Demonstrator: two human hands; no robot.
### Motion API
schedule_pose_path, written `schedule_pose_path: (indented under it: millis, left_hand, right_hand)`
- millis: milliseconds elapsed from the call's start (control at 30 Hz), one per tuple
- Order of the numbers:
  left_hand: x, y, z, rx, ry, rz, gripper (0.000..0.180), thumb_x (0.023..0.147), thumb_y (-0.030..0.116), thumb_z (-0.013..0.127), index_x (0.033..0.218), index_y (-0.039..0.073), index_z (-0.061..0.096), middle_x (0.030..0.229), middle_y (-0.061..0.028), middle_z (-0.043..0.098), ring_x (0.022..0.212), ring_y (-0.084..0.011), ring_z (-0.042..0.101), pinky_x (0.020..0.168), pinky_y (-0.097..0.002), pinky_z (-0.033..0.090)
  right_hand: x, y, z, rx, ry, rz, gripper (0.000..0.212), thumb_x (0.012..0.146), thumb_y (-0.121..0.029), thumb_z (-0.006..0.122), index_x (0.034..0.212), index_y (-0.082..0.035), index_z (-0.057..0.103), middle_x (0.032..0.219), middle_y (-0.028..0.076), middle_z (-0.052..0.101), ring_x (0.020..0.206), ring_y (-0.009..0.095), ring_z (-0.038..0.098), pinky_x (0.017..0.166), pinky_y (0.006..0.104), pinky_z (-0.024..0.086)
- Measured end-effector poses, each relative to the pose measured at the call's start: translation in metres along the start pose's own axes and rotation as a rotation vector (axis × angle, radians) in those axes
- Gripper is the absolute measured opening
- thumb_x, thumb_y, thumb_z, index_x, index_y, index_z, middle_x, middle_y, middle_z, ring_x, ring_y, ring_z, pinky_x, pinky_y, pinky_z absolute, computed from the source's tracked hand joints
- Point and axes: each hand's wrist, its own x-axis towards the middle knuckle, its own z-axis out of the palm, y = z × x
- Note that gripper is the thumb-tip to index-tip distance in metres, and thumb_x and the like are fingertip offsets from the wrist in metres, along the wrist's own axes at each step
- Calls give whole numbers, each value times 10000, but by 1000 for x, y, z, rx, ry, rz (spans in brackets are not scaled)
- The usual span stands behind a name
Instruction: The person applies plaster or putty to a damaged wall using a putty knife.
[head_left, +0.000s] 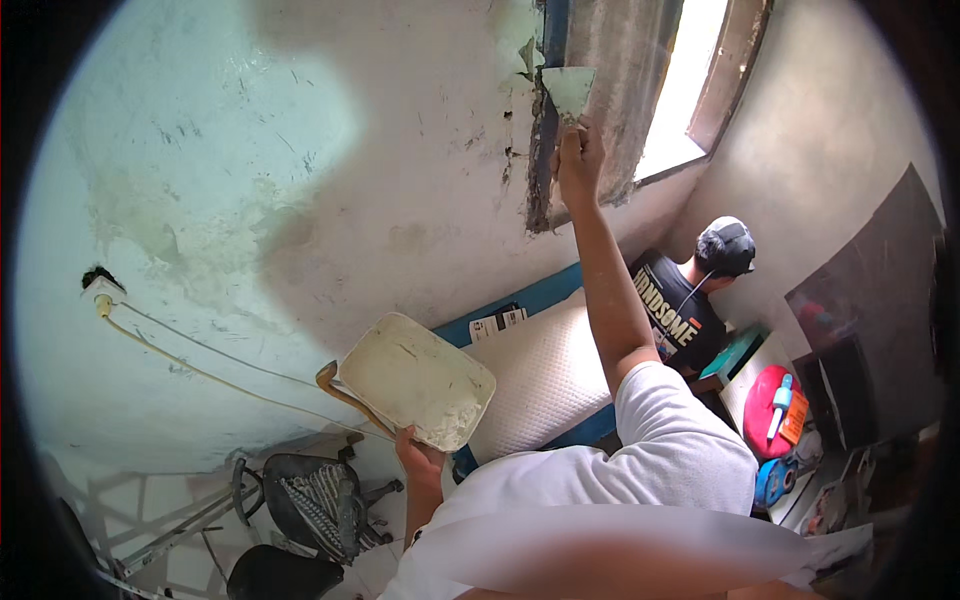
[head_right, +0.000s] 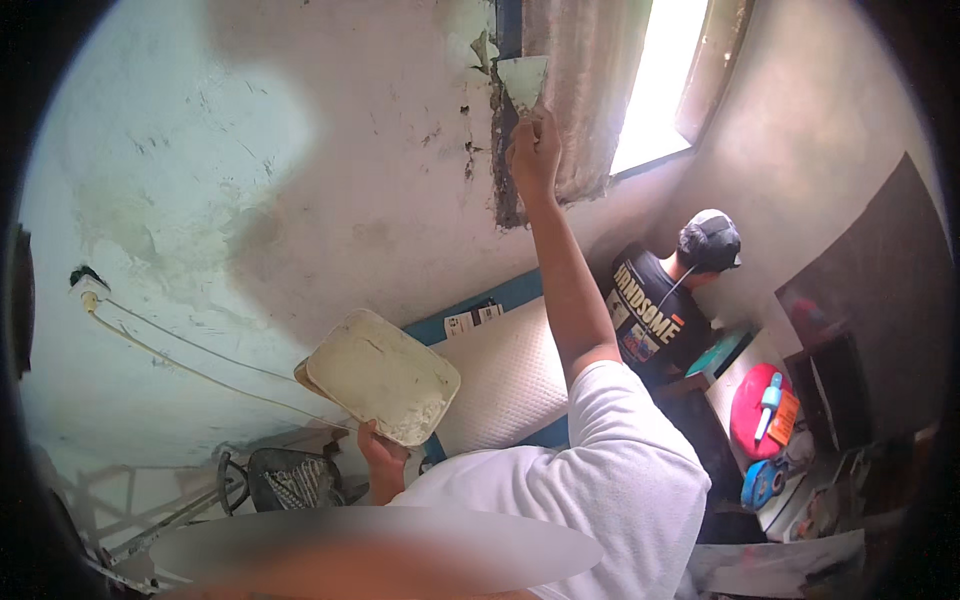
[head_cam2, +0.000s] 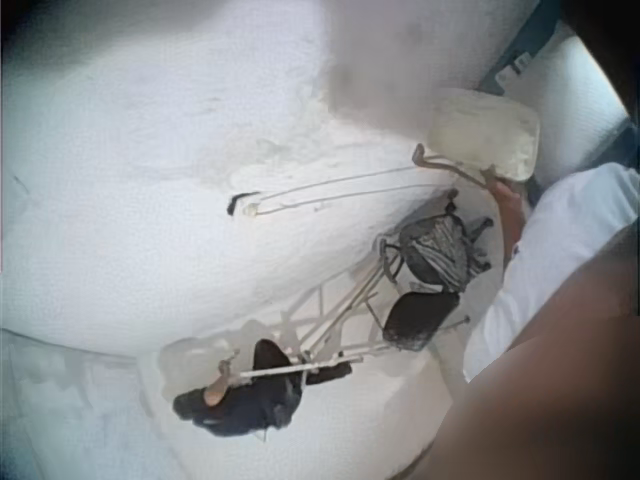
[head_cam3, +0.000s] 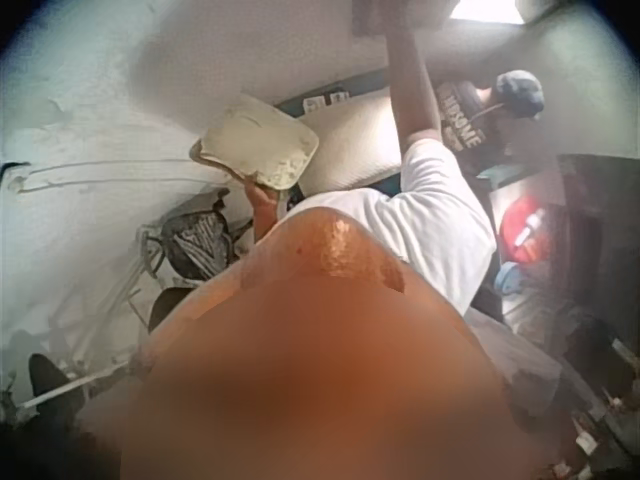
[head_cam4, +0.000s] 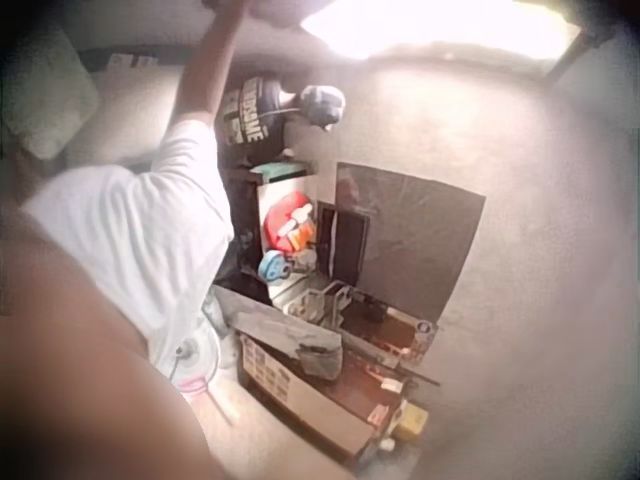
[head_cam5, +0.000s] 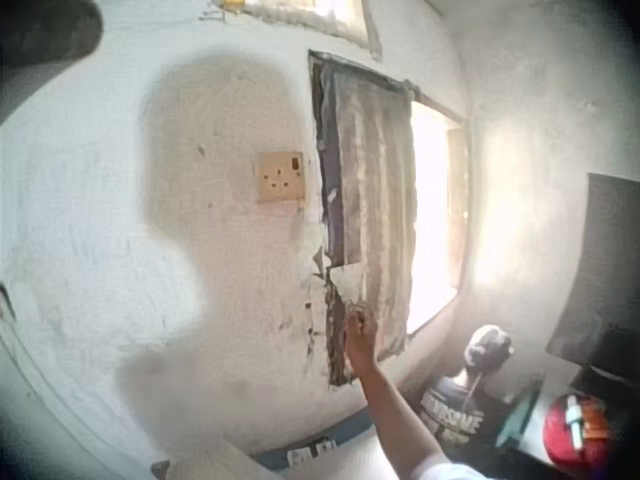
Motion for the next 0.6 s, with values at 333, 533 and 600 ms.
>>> schedule_pose_path:
  millis: [333,533,600]
  left_hand:
    - [-3,-2,13,33,-108,26,697,764,198,593,1412,50,382,1380,-148,483,1281,-346,483,1057,-517,427]
    - [2,0,22,47,-69,28,705,748,215,617,1398,42,406,1375,-141,492,1281,-330,474,1078,-502,395]
    - [4,0,17,82,-114,47,695,784,239,609,1419,68,387,1390,-141,476,1290,-340,473,1073,-515,405]
  right_hand:
    - [2,23,20,57,48,-71,198,1023,-161,442,1167,-24,441,726,22,468,463,76,426,393,252,378]
    - [5,29,32,150,32,-41,225,1033,-198,409,1192,-52,346,791,55,471,455,109,442,398,274,394]
    - [3,26,38,145,43,38,185,1035,-205,387,1151,-70,335,828,67,476,459,125,451,399,280,398]
